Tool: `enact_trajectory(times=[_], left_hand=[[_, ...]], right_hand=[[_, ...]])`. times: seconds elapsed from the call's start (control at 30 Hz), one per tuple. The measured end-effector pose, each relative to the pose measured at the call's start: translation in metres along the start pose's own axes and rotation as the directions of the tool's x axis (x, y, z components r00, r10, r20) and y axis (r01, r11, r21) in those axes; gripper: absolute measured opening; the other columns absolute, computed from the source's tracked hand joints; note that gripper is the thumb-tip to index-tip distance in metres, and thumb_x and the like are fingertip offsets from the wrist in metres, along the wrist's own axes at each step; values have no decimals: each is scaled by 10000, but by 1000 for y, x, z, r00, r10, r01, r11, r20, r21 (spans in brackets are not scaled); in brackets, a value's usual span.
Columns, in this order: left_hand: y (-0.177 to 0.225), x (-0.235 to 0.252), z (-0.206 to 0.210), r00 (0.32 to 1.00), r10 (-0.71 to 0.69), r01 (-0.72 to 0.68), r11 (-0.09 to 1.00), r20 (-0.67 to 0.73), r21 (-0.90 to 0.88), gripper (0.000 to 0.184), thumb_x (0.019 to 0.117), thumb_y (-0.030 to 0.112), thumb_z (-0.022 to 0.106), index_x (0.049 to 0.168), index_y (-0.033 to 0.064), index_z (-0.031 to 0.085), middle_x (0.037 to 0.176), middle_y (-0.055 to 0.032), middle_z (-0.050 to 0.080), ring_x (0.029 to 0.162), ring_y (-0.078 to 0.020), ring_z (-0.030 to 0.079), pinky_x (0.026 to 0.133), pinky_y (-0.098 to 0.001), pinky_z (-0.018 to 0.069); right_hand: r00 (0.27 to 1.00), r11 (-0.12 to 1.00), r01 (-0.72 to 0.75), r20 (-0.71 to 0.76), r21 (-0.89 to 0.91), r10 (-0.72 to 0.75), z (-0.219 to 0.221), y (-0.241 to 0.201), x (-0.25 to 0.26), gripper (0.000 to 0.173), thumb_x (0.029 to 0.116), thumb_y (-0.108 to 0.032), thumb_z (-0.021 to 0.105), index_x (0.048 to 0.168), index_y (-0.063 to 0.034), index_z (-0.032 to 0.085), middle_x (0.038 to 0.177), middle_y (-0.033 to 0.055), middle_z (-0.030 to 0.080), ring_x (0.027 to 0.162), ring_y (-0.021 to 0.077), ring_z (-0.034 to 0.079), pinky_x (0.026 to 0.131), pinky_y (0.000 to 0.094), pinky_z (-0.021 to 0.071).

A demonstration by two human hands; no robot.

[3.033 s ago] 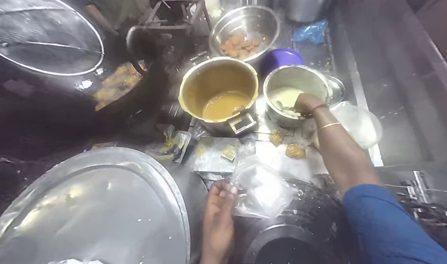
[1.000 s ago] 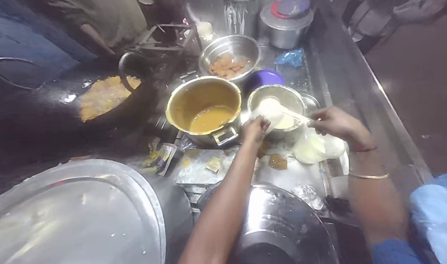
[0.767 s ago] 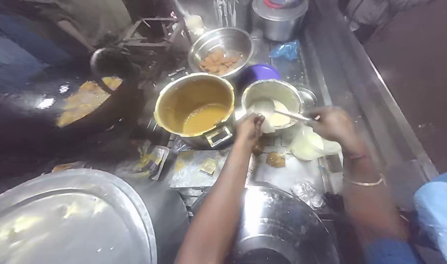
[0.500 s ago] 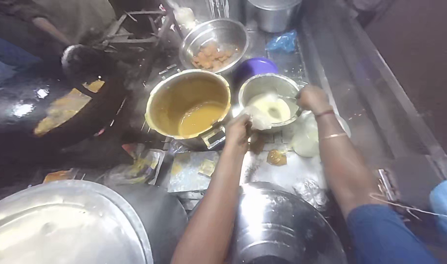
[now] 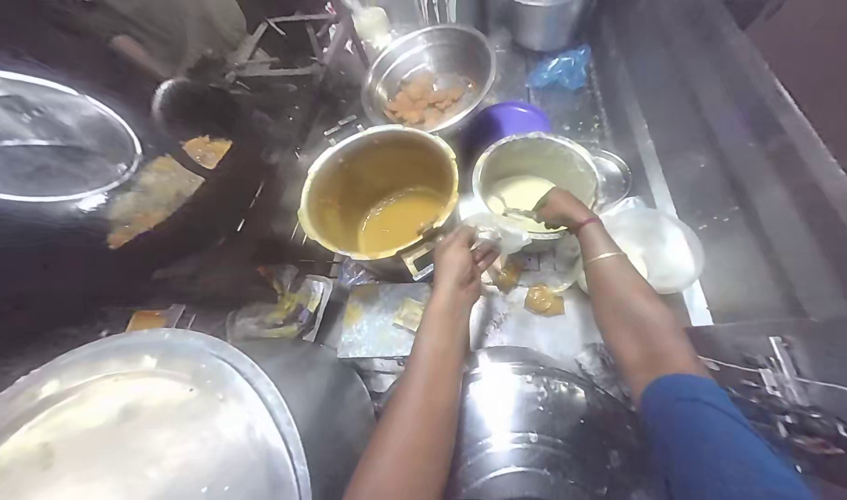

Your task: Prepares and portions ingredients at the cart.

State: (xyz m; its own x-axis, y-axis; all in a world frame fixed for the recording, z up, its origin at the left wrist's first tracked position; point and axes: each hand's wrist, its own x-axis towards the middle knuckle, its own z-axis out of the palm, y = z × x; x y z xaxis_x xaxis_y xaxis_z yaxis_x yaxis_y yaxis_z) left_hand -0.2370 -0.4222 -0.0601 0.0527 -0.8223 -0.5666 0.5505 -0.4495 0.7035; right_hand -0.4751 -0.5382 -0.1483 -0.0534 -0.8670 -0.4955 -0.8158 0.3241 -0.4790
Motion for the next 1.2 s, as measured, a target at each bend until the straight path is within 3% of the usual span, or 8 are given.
enact_trajectory(times=[0.17, 0.37, 0.53, 0.63, 0.83, 0.97, 1.07, 1.2], left_hand=[[1, -5, 1, 999, 30, -29, 999, 38, -32, 255, 1051, 175, 521, 1257, 35, 576, 953, -132, 670, 735, -215, 685, 691, -366, 612], [5, -6, 19, 991, 93, -88, 994, 100, -61, 289, 1069, 186, 496, 1317, 42, 524, 1010, -140, 671, 797, -233, 706, 761, -393, 622], [10, 9, 42, 988, 123, -113, 989, 96, -98, 272, 1067, 138, 471, 1303, 11, 513, 1031, -159, 659, 816, -251, 707, 765, -398, 621], [10, 21, 52, 988, 112, -102, 990, 107, -95, 324, 1067, 118, 460, 1371, 6, 467, 1079, -181, 651, 844, -259, 710, 775, -394, 621], [13, 30, 52, 986, 109, -108, 994, 124, -15, 467, 1028, 74, 466, 1492, 111, 435, 1083, -137, 636, 825, -221, 678, 749, -378, 599], [13, 30, 43, 984, 98, -97, 995, 151, -17, 486, 1018, 50, 468, 1496, 138, 447, 1144, -155, 649, 839, -239, 693, 746, -391, 608], [13, 29, 37, 982, 108, -104, 994, 157, -34, 486, 1013, 42, 484, 1486, 145, 438, 1117, -146, 639, 810, -229, 685, 722, -379, 606], [11, 27, 33, 985, 92, -89, 996, 142, -29, 488, 1017, 51, 478, 1493, 152, 436, 1109, -154, 642, 819, -242, 690, 735, -394, 608]], right_hand=[[999, 975, -36, 38, 221, 29, -26, 6, -29, 275, 992, -185, 638, 1243, -98, 709, 766, 82, 652, 549, 145, 536, 527, 341, 482], [994, 906, 105, -20, 411, -106, -60, 10, -81, 252, 1021, -96, 598, 1252, -23, 670, 891, 79, 652, 606, 110, 544, 592, 307, 523], [979, 919, 201, -88, 339, -182, -87, 0, -142, 212, 1033, -86, 586, 1200, -15, 695, 826, 68, 664, 573, 94, 543, 570, 273, 506], [949, 946, 283, -185, 155, -254, -84, 4, -175, 197, 1011, -112, 638, 1185, -74, 724, 820, 86, 694, 559, 156, 580, 555, 349, 526], [908, 955, 212, -319, -207, -271, -76, 17, -184, 199, 955, -142, 733, 1135, -205, 787, 1007, 99, 760, 831, 297, 721, 782, 612, 569], [873, 992, 92, -472, -91, -125, -68, 38, -145, 211, 984, -205, 686, 1181, -168, 752, 1076, 196, 725, 908, 431, 690, 775, 699, 520], [892, 955, -105, -450, -279, -34, -53, 13, -95, 238, 881, -107, 703, 1106, -45, 747, 1094, 308, 689, 1029, 549, 647, 780, 766, 486], [946, 888, -164, -323, -430, 18, -25, -11, -60, 192, 907, -77, 656, 1015, 79, 689, 1090, 319, 682, 1045, 525, 655, 791, 724, 488]])
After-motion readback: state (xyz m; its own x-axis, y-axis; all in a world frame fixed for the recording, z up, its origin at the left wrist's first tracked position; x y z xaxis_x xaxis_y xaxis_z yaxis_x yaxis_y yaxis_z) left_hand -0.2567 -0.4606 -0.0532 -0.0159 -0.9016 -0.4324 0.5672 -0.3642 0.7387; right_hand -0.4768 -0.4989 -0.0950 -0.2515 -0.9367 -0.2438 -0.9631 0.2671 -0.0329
